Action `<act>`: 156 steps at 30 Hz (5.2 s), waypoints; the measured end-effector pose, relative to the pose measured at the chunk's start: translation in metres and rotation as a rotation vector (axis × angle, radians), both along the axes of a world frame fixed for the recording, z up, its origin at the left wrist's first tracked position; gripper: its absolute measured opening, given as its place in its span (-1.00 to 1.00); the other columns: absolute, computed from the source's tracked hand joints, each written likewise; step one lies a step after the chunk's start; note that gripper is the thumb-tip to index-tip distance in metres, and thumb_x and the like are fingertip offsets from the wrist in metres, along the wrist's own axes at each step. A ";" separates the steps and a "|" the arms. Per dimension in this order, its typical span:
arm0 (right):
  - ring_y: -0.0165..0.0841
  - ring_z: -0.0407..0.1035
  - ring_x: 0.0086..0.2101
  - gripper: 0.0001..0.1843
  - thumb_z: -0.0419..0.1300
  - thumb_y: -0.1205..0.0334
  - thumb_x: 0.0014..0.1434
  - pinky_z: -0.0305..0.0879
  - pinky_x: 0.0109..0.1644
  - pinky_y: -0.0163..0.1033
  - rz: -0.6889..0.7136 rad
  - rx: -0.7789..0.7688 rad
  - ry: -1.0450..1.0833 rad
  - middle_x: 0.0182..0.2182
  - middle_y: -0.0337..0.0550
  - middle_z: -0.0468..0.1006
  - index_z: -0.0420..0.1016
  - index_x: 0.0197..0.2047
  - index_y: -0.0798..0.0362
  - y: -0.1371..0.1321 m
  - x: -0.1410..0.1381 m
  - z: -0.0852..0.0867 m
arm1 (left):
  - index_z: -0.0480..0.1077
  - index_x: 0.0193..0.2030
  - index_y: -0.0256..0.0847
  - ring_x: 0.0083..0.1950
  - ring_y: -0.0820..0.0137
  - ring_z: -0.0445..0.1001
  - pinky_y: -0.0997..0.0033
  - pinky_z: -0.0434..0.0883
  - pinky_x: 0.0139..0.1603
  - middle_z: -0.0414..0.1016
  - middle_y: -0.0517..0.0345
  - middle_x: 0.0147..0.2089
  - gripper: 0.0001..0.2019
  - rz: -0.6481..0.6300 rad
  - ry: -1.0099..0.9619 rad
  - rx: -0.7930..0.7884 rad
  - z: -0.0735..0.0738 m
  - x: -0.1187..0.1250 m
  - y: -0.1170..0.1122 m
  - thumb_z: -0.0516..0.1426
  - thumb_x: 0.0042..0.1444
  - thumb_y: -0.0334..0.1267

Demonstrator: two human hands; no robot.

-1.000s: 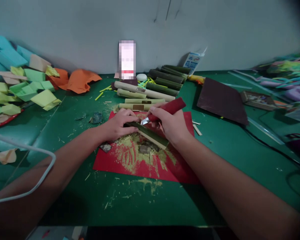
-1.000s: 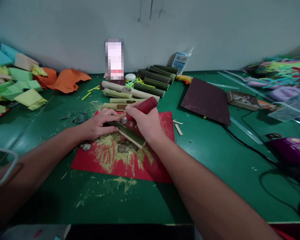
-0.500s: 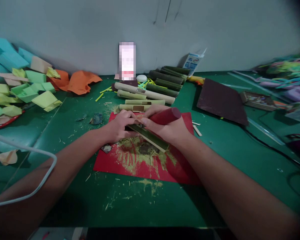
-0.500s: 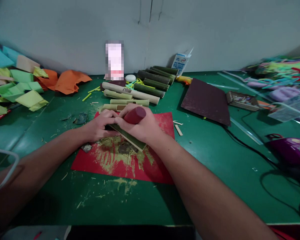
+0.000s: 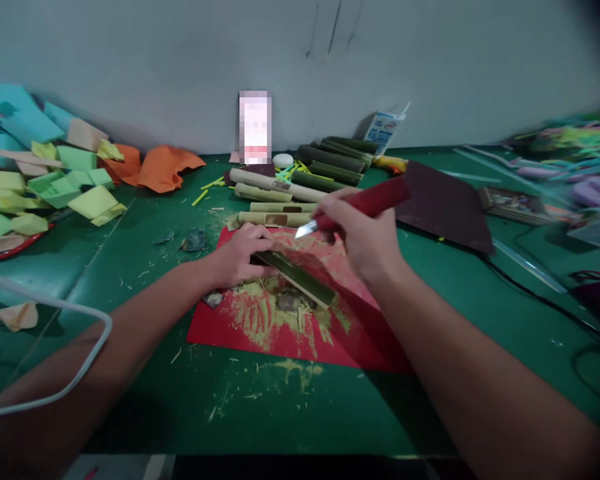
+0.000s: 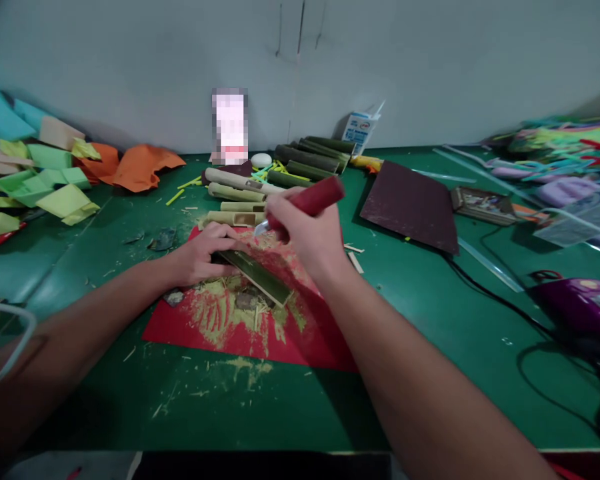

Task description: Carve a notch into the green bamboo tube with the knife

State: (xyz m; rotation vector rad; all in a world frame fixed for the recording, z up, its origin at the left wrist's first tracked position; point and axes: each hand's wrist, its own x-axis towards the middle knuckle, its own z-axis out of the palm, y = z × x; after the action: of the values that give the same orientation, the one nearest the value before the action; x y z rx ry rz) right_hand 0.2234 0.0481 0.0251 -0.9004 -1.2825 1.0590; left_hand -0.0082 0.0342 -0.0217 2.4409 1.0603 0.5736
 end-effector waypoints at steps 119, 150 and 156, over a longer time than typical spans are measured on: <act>-0.25 0.51 -0.25 -0.81 0.25 0.10 0.25 0.48 -0.03 -0.01 -0.072 0.217 -0.317 -0.32 -0.16 0.60 0.50 -0.40 -0.08 -0.044 -0.003 -0.026 | 0.58 0.08 -0.07 0.07 0.14 0.35 0.07 0.30 0.18 0.47 0.02 -0.01 -0.63 0.024 -0.031 -0.014 0.001 0.002 0.002 0.29 0.19 0.01; -0.22 0.57 -0.19 -0.78 0.34 -0.01 0.15 0.51 -0.04 -0.06 0.034 0.045 -0.399 -0.25 -0.14 0.66 0.54 -0.35 -0.05 -0.040 -0.011 -0.019 | 0.56 0.08 -0.09 0.08 0.14 0.35 0.07 0.32 0.17 0.47 0.01 0.01 -0.56 0.025 -0.035 -0.006 -0.002 0.002 0.004 0.29 0.16 0.10; -0.25 0.56 -0.26 -0.68 0.36 -0.13 0.13 0.51 -0.17 -0.12 0.077 0.011 -0.366 -0.29 -0.16 0.67 0.53 -0.36 -0.06 -0.039 -0.014 -0.019 | 0.57 0.01 -0.10 0.09 0.14 0.33 0.05 0.31 0.22 0.45 0.01 0.02 -0.60 0.041 -0.013 -0.027 0.000 0.002 0.003 0.30 0.16 0.09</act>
State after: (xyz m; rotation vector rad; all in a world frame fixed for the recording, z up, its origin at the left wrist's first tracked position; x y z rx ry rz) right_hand 0.2099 0.0087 0.0063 -1.0770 -1.6346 0.9736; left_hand -0.0061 0.0376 -0.0219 2.3943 1.1079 0.5834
